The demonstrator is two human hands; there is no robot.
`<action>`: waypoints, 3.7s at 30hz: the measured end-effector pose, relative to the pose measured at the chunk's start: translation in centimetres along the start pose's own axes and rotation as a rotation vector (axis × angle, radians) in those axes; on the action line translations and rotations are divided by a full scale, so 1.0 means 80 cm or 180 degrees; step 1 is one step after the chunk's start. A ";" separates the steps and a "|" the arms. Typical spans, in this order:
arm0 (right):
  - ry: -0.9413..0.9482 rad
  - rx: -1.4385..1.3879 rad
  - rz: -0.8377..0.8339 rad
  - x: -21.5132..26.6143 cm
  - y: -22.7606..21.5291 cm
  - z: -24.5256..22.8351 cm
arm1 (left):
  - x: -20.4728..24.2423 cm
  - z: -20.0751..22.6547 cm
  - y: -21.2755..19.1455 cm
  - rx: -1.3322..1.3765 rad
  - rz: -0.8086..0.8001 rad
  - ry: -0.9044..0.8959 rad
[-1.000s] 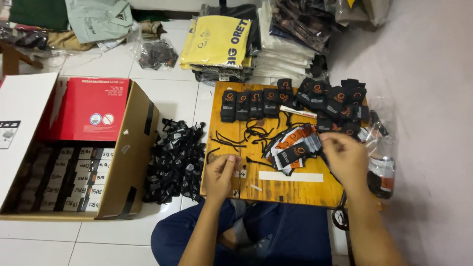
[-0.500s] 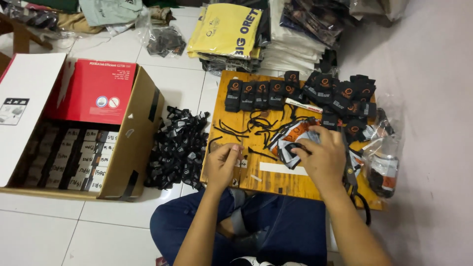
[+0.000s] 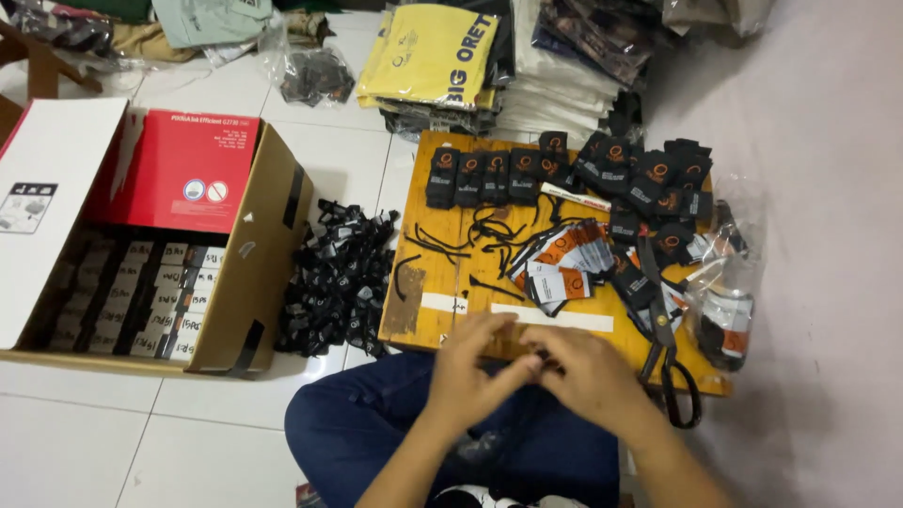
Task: Attaching product tags to black fabric straps or lanyards
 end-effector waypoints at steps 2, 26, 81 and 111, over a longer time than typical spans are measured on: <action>-0.0214 -0.0033 -0.0034 0.010 0.012 -0.015 | 0.021 -0.011 0.011 0.0114 -0.0049 -0.0140; 0.1689 -0.4059 0.0094 0.178 0.241 0.085 | 0.274 -0.172 0.100 0.2849 0.1506 -0.2621; -0.1548 0.0425 0.0904 -0.112 -0.103 0.059 | -0.212 -0.183 0.147 0.5170 -0.1127 -0.1384; -0.1473 0.0343 0.2577 -0.159 -0.145 0.024 | -0.214 -0.226 0.121 0.3581 0.0159 -0.1279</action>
Point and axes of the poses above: each hand's wrist, its own x-axis away from the middle knuckle, its own y-axis out of the palm, z = x × y, the point moved 9 cm from there along -x, towards the middle knuckle, and after that the axes turned 2 degrees about -x, right-handed, at the moved point
